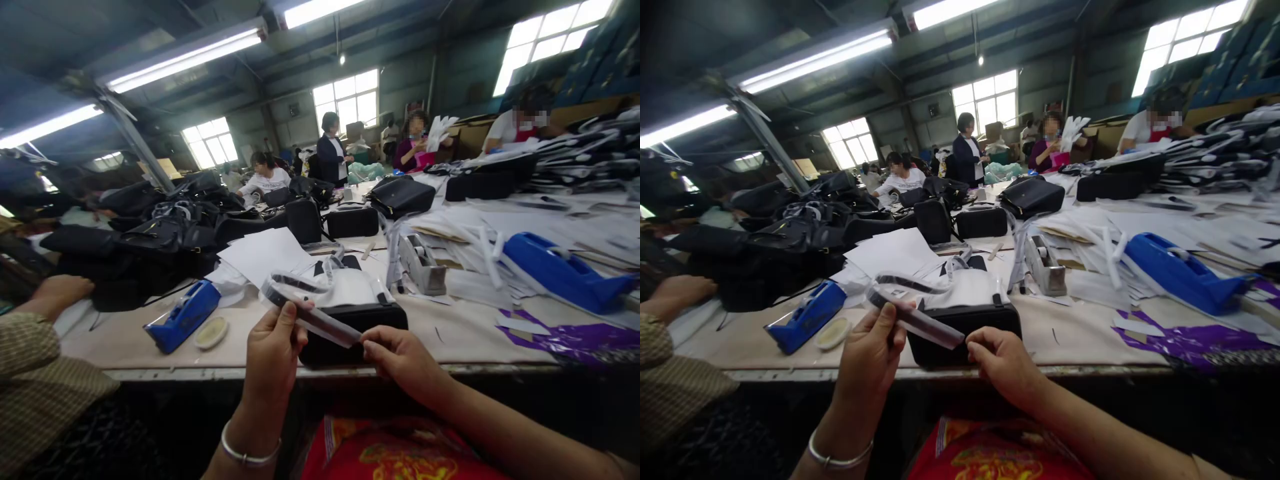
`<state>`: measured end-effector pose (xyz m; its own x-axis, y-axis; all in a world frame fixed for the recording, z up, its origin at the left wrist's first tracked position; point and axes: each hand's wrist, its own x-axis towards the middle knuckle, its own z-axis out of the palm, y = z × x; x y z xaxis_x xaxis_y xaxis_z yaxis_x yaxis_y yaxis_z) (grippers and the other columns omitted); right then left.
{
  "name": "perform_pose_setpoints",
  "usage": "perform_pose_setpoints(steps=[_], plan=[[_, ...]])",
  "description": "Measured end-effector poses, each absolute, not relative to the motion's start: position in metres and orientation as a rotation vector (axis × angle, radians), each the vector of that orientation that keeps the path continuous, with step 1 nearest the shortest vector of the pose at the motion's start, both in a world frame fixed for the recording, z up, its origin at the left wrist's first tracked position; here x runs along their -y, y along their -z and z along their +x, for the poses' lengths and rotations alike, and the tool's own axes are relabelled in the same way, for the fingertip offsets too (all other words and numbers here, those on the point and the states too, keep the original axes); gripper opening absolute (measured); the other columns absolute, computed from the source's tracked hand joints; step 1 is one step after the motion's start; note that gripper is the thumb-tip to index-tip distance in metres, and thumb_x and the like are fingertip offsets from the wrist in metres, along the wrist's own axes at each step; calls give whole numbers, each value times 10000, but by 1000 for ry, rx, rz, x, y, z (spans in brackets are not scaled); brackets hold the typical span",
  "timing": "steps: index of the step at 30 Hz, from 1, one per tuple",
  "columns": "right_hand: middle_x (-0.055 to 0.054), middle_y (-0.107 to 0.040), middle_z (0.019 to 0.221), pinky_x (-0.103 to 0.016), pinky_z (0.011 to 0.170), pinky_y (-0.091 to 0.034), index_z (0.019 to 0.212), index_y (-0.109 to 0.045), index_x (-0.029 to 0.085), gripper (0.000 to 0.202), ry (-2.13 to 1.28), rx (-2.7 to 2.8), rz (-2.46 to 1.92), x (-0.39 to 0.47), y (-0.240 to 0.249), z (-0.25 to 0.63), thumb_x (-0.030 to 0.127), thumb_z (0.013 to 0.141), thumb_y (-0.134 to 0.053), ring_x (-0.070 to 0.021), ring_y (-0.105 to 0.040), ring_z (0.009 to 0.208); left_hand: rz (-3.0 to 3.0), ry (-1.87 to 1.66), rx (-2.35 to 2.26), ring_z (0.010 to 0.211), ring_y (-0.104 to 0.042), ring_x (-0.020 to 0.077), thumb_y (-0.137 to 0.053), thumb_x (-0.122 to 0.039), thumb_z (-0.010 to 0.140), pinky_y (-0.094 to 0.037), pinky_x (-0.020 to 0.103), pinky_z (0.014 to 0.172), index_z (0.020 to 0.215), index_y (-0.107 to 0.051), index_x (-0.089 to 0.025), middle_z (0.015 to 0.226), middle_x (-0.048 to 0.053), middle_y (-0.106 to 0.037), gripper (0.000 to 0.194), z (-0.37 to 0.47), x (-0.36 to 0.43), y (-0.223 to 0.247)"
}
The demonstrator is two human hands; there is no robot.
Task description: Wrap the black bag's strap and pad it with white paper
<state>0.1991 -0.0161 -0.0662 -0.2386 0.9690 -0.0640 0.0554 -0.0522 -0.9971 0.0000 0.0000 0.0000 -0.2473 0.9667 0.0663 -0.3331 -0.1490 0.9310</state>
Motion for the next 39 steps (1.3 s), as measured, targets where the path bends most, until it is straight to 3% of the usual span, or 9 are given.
perform_pose_setpoints(steps=[7,13,19,26,29,31,33,36,39], plan=[[2,-584,664,-222,508,-351,834,-701,151,274,-1314,1467,-1145,16,61,194,411,866,-620,-101,-461,561,865,-1580,-1092,432,-434,9,-831,-418,704,-229,121,351,859,-733,-92,872,130,-752,374,4,-5,3],[7,-581,633,-231,542,-359,765,-686,148,253,-1286,1503,-1134,18,60,193,383,850,-645,-111,-471,586,886,-1527,-1117,403,-351,20,-794,-449,752,-202,127,378,877,-745,-78,467,-10,-556,395,6,-5,10],[9,-560,611,-224,527,-349,700,-599,158,228,-1319,1578,-1153,25,68,198,323,856,-613,-108,-457,569,873,-1572,-992,453,-389,-4,-791,-395,762,-252,115,406,858,-709,-75,902,162,-751,343,5,-13,-8],[17,-527,627,-225,552,-380,726,-515,176,326,-1437,1641,-1149,41,104,220,451,883,-592,-117,-459,593,867,-1531,-974,436,-384,-7,-799,-386,750,-237,119,409,858,-715,-87,882,153,-754,329,10,-8,-16],[-71,-655,897,-297,754,-486,883,-616,167,331,-1287,1735,-1048,38,92,237,489,918,-548,-193,-589,832,939,-1515,-1014,439,-391,0,-782,-396,773,-255,137,422,861,-726,-96,849,130,-749,317,18,0,-13],[-123,-630,1206,-381,957,-457,1151,-629,186,404,-1150,1727,-978,33,72,242,505,912,-563,-263,-567,1104,1007,-1462,-1054,433,-388,11,-745,-424,814,-244,149,423,888,-734,-106,715,78,-713,326,26,9,-11],[-132,-599,1293,-412,1012,-433,1301,-576,208,531,-1149,1718,-919,30,52,238,526,877,-615,-292,-539,1182,1078,-1334,-1064,417,-378,28,-694,-464,855,-237,160,422,885,-735,-110,536,12,-602,358,35,18,-9],[-96,-680,882,-321,751,-520,989,-694,172,442,-1406,1658,-882,33,43,221,583,903,-555,-230,-631,820,1183,-1076,-921,441,-423,57,-694,-527,835,-302,181,450,863,-735,-102,507,1,-550,428,44,24,-7],[-53,-584,646,-253,567,-456,812,-673,163,510,-1637,1573,-818,40,60,208,629,918,-494,-164,-548,601,1140,-966,-742,486,-464,72,-695,-657,764,-348,194,482,900,-732,-73,624,68,-636,601,45,7,-5]])
